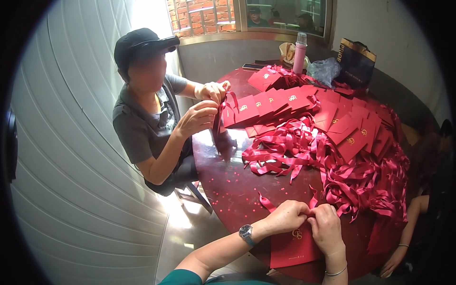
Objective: The person threads a ribbon through the holes of a red envelope, ties it into a bow, and places it on a stack, repeating the process with multiple envelopes.
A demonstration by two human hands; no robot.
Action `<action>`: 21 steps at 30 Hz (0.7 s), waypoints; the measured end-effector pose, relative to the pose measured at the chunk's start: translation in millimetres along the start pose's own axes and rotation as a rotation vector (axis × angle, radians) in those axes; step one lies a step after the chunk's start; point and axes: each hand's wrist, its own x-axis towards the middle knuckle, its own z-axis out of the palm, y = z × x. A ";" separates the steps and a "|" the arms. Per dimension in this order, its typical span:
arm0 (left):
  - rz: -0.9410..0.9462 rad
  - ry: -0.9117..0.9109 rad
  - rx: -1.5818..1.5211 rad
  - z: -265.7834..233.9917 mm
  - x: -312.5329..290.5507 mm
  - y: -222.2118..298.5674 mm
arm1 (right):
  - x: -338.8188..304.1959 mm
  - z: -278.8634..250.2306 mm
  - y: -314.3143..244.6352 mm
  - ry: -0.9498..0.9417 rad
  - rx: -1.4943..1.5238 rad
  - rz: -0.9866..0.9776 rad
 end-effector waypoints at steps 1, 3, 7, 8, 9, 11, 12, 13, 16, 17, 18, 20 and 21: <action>0.004 -0.011 -0.002 -0.2 -0.1 0.5 | -1.0 0.6 1.0 -0.010 -0.001 -0.003; 0.014 -0.014 -0.014 1.2 -0.3 -1.1 | -2.6 -0.4 2.9 -0.011 0.024 -0.003; 0.027 -0.012 -0.047 3.0 2.7 -5.5 | -5.2 4.4 7.2 0.035 0.069 -0.009; 0.023 -0.005 -0.046 2.8 3.4 -5.4 | -6.2 5.1 7.4 0.030 0.073 -0.015; 0.015 -0.006 -0.059 2.1 4.4 -5.2 | -6.9 5.1 7.3 0.027 0.054 -0.012; 0.014 -0.005 -0.082 0.9 6.0 -4.2 | -6.8 4.5 8.1 0.020 0.039 -0.011; 0.009 -0.002 -0.083 0.0 6.6 -3.6 | -6.6 3.7 9.1 0.009 0.065 -0.014; 0.017 -0.022 -0.053 -1.6 7.3 -2.7 | -6.4 2.8 9.7 0.000 0.091 -0.017; -0.006 -0.113 0.003 -7.0 10.8 3.5 | -7.6 -0.1 9.0 -0.003 0.114 -0.030; -0.031 -0.190 0.028 -9.1 12.4 6.6 | -8.2 -0.7 8.6 -0.007 0.115 -0.029; -0.055 -0.268 0.054 -10.5 14.7 9.3 | -9.1 -1.7 7.6 0.007 0.125 -0.054; -0.026 -0.304 -0.023 -11.7 21.6 9.5 | -11.2 -4.5 4.9 0.022 0.134 -0.074; -0.027 -0.351 -0.032 -12.0 24.5 8.7 | -12.7 -6.4 3.1 0.036 0.159 -0.086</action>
